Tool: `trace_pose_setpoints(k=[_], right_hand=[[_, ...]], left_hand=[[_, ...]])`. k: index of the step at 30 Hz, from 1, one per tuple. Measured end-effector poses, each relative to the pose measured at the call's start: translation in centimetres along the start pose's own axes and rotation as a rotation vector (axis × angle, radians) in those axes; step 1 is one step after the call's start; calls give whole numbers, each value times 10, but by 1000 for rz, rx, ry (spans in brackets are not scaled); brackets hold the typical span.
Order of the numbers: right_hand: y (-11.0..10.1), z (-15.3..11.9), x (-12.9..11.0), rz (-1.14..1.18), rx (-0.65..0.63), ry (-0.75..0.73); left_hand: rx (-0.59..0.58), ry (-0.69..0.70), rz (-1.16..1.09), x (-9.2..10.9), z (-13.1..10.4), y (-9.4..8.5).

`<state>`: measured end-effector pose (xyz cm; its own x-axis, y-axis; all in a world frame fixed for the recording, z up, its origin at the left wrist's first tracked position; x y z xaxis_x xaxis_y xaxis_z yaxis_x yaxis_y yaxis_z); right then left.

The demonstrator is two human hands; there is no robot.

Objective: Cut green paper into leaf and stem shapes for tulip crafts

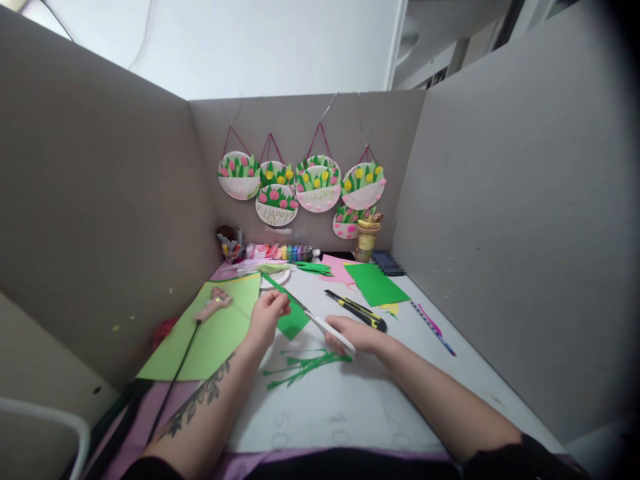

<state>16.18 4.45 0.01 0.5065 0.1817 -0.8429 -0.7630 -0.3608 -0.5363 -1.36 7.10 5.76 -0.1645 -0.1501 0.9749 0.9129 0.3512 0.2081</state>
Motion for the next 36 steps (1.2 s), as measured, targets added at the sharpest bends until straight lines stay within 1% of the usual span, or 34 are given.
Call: trace_pose_setpoints(k=[6,12,22,25,30,33,36], right_hand=[[1,-1,0,-9,4,14],[-1,0,-4,-9,-4,-30],[0,2,4,7,-10,18],[0,3,4,12,-11,-4],[-1,3,7,0,-7,-14],[1,2,10,8,-17,24],[1,3,14,41,-13,69]], left_hand=[[-40,0,17,-2,-2,4],[-56,7,16,-2,-3,5],[-64,15,33,-3,-3,5],[-52,30,34,1,-4,5],[14,67,29,10,-3,-1],[41,78,32,11,-1,-5],[42,76,35,10,-1,-5]])
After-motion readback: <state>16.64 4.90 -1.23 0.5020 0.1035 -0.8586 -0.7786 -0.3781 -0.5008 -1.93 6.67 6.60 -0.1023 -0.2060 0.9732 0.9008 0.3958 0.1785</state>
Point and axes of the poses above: each hand's wrist, its own z-axis towards the middle knuckle, its own y-axis out of the palm, x = y × z, the point moved 10 cm from there along z, towards the middle knuckle, and after that the axes turned 15 degrees about x, right-handed, at the moved point
